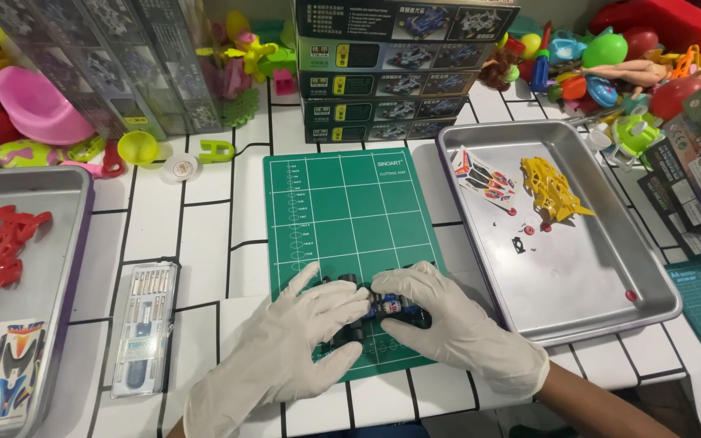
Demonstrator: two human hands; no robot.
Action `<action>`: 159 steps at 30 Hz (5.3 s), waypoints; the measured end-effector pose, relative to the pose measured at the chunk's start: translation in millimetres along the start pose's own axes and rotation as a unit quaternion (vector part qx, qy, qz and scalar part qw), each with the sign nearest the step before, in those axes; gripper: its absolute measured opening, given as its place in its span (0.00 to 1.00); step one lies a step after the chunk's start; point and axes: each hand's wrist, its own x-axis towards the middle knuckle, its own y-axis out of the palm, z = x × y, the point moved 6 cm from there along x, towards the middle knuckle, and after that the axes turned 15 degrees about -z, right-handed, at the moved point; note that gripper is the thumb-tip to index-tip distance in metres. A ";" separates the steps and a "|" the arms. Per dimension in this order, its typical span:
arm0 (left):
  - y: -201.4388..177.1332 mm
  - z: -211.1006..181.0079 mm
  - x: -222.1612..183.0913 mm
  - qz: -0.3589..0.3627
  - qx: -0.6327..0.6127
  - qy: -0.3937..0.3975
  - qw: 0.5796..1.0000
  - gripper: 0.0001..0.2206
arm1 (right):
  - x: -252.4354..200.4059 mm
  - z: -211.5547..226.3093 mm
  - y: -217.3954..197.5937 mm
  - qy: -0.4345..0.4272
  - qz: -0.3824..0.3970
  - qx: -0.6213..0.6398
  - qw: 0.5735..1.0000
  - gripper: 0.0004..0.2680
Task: Assembling a mini 4WD toy car chassis, including installing batteries, motor, and gears, and testing the mechanism.
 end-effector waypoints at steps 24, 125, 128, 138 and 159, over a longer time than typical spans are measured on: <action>15.2 36.3 -8.4 -0.010 0.197 -0.042 0.979 0.52 | -28.5 -24.7 -20.0 0.013 0.042 -0.151 0.988 0.39; 43.1 23.0 -21.8 0.070 0.200 0.029 0.977 0.42 | -24.5 -4.7 4.1 -0.030 0.051 -0.052 0.997 0.17; 42.1 23.9 -24.8 0.041 0.201 0.037 0.978 0.44 | -21.9 -0.2 1.0 -0.019 0.058 -0.043 0.997 0.17; 44.1 17.5 -11.5 0.158 0.246 0.018 0.956 0.44 | -21.0 0.0 1.8 0.018 0.068 -0.052 0.996 0.20; 30.5 14.0 -6.7 0.185 0.295 -0.051 0.936 0.56 | -23.5 7.1 1.9 -0.018 0.022 -0.084 0.996 0.22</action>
